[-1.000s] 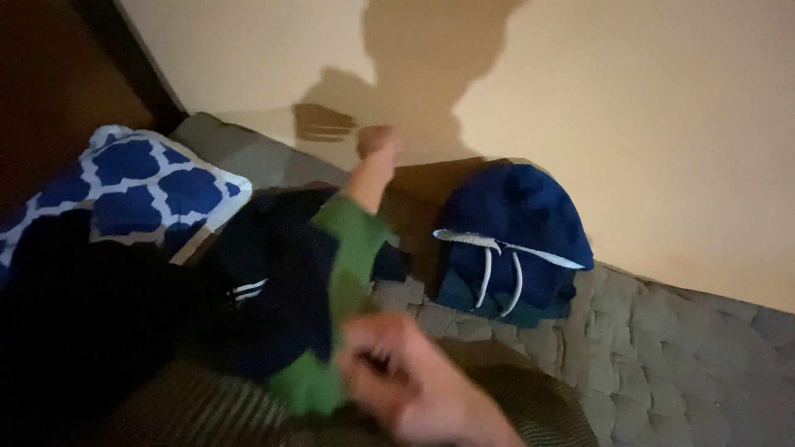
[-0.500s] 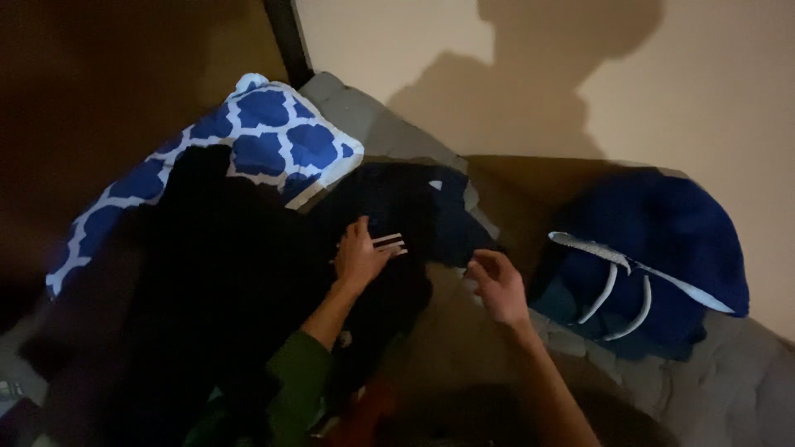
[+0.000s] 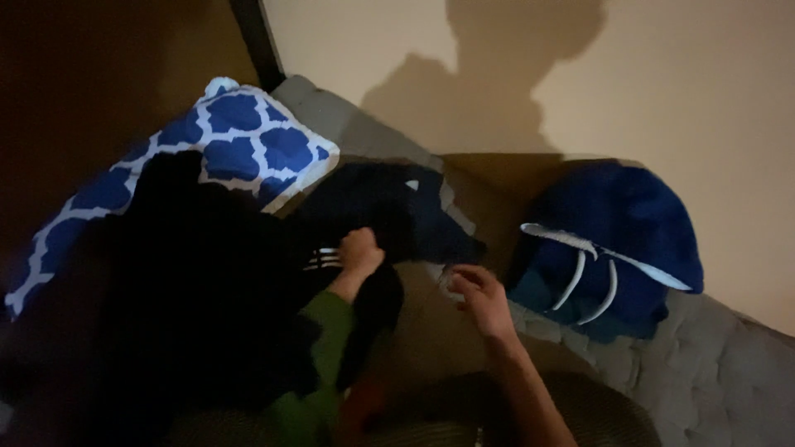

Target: Folding a pair of pants and two hoodies on a bed.

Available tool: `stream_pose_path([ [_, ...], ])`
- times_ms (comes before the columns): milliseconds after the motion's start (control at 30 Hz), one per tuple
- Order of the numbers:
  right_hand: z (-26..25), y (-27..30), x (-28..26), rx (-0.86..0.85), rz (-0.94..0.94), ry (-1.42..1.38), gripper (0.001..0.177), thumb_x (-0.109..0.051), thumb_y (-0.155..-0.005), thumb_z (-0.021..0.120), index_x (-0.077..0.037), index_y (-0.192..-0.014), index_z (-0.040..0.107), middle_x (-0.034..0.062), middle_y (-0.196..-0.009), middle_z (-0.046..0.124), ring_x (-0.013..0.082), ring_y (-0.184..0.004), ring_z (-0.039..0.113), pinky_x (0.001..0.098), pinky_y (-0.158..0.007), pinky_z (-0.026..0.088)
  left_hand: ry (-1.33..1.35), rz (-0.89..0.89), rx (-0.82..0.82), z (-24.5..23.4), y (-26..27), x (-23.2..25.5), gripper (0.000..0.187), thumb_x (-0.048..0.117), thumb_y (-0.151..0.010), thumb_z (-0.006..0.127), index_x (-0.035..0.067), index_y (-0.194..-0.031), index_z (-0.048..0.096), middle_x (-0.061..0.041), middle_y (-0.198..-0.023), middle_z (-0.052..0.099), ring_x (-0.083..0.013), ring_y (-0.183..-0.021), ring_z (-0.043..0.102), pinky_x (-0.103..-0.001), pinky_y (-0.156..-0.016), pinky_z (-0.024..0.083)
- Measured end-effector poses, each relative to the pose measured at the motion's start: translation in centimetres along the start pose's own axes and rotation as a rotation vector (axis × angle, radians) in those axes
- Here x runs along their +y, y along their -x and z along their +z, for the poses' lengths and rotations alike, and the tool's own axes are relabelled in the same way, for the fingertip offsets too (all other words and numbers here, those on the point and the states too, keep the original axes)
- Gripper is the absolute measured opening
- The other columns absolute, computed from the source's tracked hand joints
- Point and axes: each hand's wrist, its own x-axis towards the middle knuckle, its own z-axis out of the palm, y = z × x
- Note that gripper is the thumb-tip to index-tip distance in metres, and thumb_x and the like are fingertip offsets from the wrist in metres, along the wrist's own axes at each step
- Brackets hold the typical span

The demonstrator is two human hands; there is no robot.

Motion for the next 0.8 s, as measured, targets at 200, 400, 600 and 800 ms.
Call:
stream_pose_path([
  [200, 0.9, 3.3, -1.5, -0.087, 0.045, -0.057, 0.06, -0.016, -0.091, 0.08, 0.0, -0.143, 0.055, 0.0366, -0.146, 0.052, 0.0524, -0.135, 0.053, 0.063, -0.105, 0.048, 0.848, -0.462, 0.035, -10.4, 4.6, -1.4, 0.06, 0.033, -0.076, 0.065, 0.001, -0.125, 0.073, -0.02, -0.121, 0.073, -0.0354, -0.12, 0.067, -0.048, -0.089, 0.055],
  [400, 9.1, 6.8, -5.5, -0.488, 0.048, 0.29, 0.136, -0.046, -0.062, 0.084, -0.031, -0.164, -0.006, 0.0084, -0.173, 0.01, 0.0267, -0.158, 0.02, 0.0493, -0.128, 0.021, 1.585, -0.624, 0.146, -30.2, 17.6, 13.2, 0.067, 0.049, -0.087, 0.062, 0.017, -0.145, 0.058, -0.014, -0.153, 0.056, -0.0306, -0.14, 0.054, -0.045, -0.117, 0.045],
  [600, 9.7, 7.9, -9.0, -0.326, -0.598, -0.319, 0.021, -0.003, -0.085, 0.073, -0.002, -0.106, 0.071, 0.0086, -0.104, 0.076, 0.0162, -0.091, 0.071, 0.0334, -0.086, 0.06, 1.935, 0.023, 0.001, -34.4, 19.3, 20.0, 0.027, 0.03, -0.088, 0.063, 0.013, -0.108, 0.065, -0.01, -0.105, 0.063, -0.0254, -0.094, 0.061, -0.037, -0.082, 0.05],
  [800, 1.2, 5.0, -14.7, -0.196, -0.739, -0.384, 0.041, 0.009, -0.069, 0.076, -0.006, -0.106, 0.067, 0.0131, -0.095, 0.076, 0.0241, -0.081, 0.073, 0.041, -0.075, 0.062, 2.036, 0.846, -0.727, -41.6, 23.0, 30.1, 0.021, 0.031, -0.095, 0.062, 0.014, -0.099, 0.074, -0.007, -0.102, 0.074, -0.0238, -0.091, 0.066, -0.036, -0.081, 0.051],
])
